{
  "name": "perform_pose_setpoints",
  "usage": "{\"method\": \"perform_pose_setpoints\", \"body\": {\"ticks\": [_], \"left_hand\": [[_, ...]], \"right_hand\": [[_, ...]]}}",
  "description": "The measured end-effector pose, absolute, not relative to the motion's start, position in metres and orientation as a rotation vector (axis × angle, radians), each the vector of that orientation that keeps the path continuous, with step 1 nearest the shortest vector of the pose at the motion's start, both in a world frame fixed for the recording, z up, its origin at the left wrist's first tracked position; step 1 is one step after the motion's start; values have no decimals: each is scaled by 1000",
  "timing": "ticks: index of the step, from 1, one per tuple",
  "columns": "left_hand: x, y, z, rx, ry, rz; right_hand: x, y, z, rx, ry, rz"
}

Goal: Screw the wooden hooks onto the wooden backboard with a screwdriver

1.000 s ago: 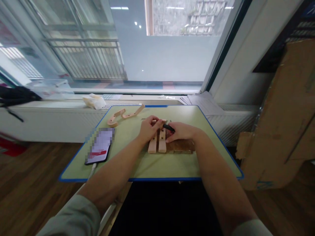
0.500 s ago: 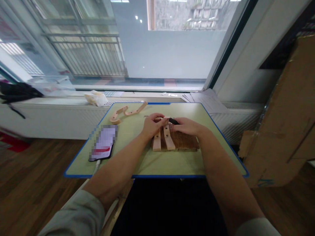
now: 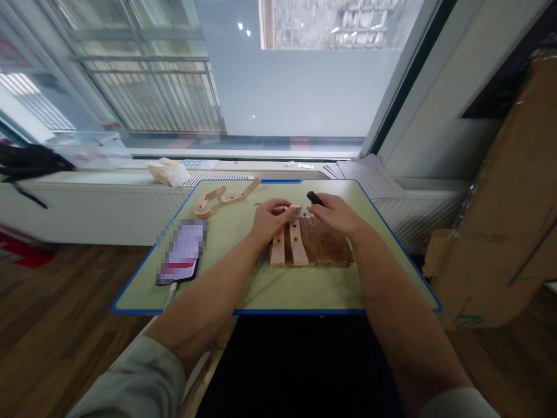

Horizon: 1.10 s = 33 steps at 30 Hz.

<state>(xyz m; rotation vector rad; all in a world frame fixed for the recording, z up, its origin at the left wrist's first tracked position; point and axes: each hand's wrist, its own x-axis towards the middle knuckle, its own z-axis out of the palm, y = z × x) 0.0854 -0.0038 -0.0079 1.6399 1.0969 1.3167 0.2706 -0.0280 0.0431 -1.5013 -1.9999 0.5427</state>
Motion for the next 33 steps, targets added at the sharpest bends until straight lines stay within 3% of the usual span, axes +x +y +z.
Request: {"method": "perform_pose_setpoints", "body": {"ticks": [7,12,19,33], "left_hand": [[84,-2,-10,1685,1046,1354],[84,3,-17,1712,1031,1394],[84,2,-14,1710,1086,1373],[86,11,-26,1523,995,1520]], "right_hand": [[287,-11,28,-1848,-1961,42],[291,4,10,-1860,-2105,122],[288,11,5,-1713,-2154,546],[294,11,10,-2069,-2065,300]]}}
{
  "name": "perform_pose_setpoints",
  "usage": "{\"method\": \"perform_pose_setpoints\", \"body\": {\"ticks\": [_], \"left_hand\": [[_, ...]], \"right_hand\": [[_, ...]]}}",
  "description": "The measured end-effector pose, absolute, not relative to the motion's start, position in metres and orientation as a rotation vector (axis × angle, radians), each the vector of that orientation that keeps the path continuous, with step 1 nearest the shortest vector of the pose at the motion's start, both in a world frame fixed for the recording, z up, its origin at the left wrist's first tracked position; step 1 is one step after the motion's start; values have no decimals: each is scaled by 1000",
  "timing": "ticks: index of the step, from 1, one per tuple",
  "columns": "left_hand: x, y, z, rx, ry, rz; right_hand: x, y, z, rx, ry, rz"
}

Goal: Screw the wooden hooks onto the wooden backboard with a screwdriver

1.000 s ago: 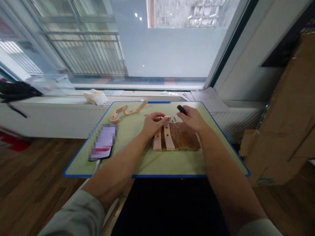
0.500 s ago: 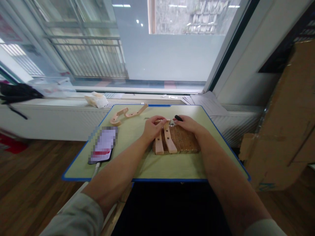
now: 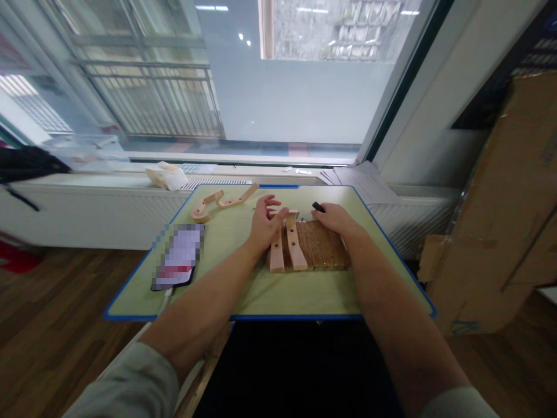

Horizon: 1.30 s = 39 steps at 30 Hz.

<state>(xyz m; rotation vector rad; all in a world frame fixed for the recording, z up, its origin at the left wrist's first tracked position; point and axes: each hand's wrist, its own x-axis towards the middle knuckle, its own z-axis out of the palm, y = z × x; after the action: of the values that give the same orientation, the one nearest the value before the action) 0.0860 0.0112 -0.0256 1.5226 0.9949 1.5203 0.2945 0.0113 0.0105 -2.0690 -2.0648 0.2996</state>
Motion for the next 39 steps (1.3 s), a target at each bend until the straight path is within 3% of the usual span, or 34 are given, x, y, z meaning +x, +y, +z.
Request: {"method": "perform_pose_setpoints", "body": {"ticks": [18,24,34,39], "left_hand": [[84,4,-18,1703,1080,1478],[84,1,-15,1706,1105,1493],[84,3,-13,1695,1083,1490],[85,1,-10,1627,1057,1479]], "right_hand": [[318,19,1,-2156,-1786,14],[328,26,-7,-2287,-1859,207],[327,20,3,-2292,-1832,104],[318,-7,39,-1787,-1716,-19]]}}
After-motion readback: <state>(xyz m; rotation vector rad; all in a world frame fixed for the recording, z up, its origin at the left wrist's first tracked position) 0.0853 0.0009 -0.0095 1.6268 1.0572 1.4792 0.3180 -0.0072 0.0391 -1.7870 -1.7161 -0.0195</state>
